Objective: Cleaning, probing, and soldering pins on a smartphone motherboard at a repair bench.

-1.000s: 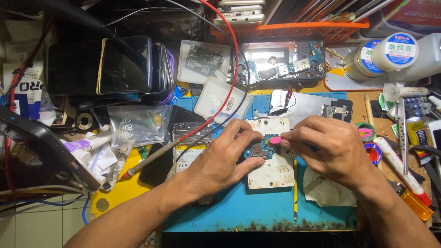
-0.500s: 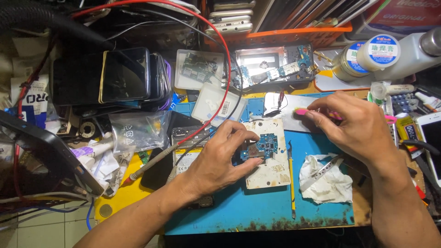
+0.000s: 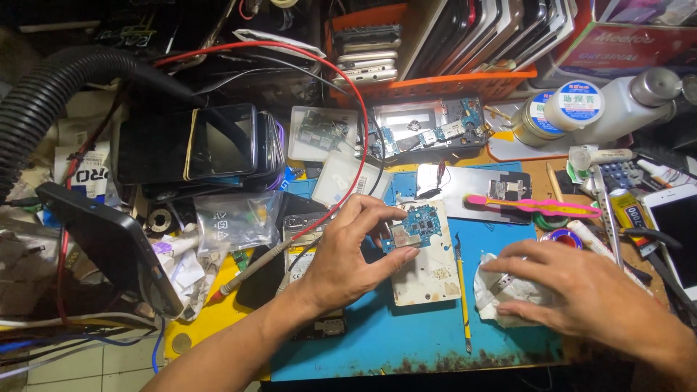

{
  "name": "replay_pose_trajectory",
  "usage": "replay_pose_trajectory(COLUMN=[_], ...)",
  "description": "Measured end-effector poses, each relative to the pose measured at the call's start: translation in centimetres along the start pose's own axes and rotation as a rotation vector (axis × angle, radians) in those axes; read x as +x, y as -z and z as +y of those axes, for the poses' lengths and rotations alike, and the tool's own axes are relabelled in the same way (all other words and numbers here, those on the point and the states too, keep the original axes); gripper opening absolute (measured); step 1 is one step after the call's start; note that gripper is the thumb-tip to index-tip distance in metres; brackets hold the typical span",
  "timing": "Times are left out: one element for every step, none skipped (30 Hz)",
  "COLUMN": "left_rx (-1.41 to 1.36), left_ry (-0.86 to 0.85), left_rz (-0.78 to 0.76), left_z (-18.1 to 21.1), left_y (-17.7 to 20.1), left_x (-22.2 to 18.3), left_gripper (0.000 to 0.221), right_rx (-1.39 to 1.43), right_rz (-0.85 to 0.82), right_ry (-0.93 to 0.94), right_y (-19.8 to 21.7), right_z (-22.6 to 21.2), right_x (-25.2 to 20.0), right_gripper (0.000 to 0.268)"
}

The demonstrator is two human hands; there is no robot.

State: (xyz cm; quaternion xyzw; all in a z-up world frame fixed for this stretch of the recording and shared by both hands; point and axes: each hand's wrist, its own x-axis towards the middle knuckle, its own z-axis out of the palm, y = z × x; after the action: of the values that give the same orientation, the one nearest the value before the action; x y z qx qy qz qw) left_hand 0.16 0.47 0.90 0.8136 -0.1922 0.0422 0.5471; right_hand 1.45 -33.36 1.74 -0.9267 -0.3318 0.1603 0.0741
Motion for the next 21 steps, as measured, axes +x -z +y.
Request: replay_pose_trajectory(left_rx=[-0.002, 0.011, 0.027, 0.028, 0.029, 0.031, 0.031, 0.034, 0.039, 0.040, 0.050, 0.061, 0.061, 0.078, 0.094, 0.094, 0.086, 0.079, 0.080, 0.071, 0.063], left_ry=[0.001, -0.014, -0.030, -0.030, -0.010, 0.010, 0.009, 0.009, 0.006, 0.000, 0.009, 0.017, 0.016, 0.004, -0.007, -0.007, -0.008, -0.010, -0.010, -0.010, -0.012], left_rz=[0.001, -0.002, -0.006, -0.006, -0.026, -0.046, -0.048, -0.051, -0.052, -0.052, -0.044, -0.035, -0.035, -0.034, -0.034, -0.034, -0.027, -0.021, -0.018, -0.023, -0.028], left_z=[-0.1, -0.3, -0.4, -0.6, -0.7, -0.8, -0.9, -1.0, -1.1, -1.0, -1.0, -1.0, -1.0, -1.1, -1.3, -1.2, -1.1, -1.0, -1.0, -1.0, -1.1], left_y=[-0.1, -0.3, -0.4, -0.5, -0.6, -0.6, -0.7, -0.7, -0.7, -0.8, -0.7, -0.7, -0.7, -0.7, -0.8, -0.8, -0.8, -0.8, -0.8, -0.8, -0.8], left_x=[-0.1, -0.2, -0.3, -0.4, -0.5, -0.5, -0.5, -0.6, -0.5, -0.5, -0.5, -0.5, -0.5, -0.6, -0.6, -0.6, -0.6, -0.6, -0.6, -0.6, -0.5], left_gripper=[0.040, 0.040, 0.039, 0.039, 0.039, 0.039, 0.039, 0.040, 0.040, 0.040, 0.040, 0.040, 0.040, 0.040, 0.040, 0.040, 0.039, 0.038, 0.038, 0.039, 0.039], right_rx=[-0.001, 0.053, 0.107, 0.107, 0.138, 0.168, 0.168, 0.272, 0.373, 0.370, 0.405, 0.441, 0.440, 0.461, 0.481, 0.481, 0.523, 0.565, 0.564, 0.539, 0.514], right_rz=[-0.002, 0.007, 0.020, 0.020, 0.241, 0.461, 0.463, 0.568, 0.675, 0.680, 0.720, 0.759, 0.760, 0.741, 0.722, 0.722, 0.718, 0.713, 0.713, 0.705, 0.698], right_ry=[0.000, 0.007, 0.016, 0.016, 0.046, 0.074, 0.072, 0.046, 0.022, 0.022, 0.064, 0.108, 0.108, 0.158, 0.208, 0.208, 0.207, 0.206, 0.209, 0.211, 0.212], right_y=[-1.2, -2.5, -3.7, -2.9, -2.1, -1.3, 0.2, 1.6, 3.1, 3.5, 3.9, 4.2, 4.8, 5.3, 5.8, 6.0, 6.1, 6.2, 5.9, 5.5, 5.1], right_z=[0.7, 1.3, 2.0, 1.1, 0.3, -0.6, -2.0, -3.3, -4.6, -5.0, -5.4, -5.8, -6.3, -6.7, -7.0, -7.4, -7.7, -8.1, -8.4, -8.7, -9.0], right_x=[-0.6, -1.2, -1.8, -1.8, -1.7, -1.7, -1.1, -0.6, 0.1, 0.6, 1.3, 2.1, 2.9, 3.7, 4.5, 5.2, 5.9, 6.6, 7.3, 8.0, 8.8], right_gripper=[0.057, 0.045, 0.035, 0.035, 0.035, 0.034, 0.034, 0.026, 0.017, 0.017, 0.017, 0.016, 0.016, 0.016, 0.016, 0.016, 0.015, 0.014, 0.014, 0.011, 0.010])
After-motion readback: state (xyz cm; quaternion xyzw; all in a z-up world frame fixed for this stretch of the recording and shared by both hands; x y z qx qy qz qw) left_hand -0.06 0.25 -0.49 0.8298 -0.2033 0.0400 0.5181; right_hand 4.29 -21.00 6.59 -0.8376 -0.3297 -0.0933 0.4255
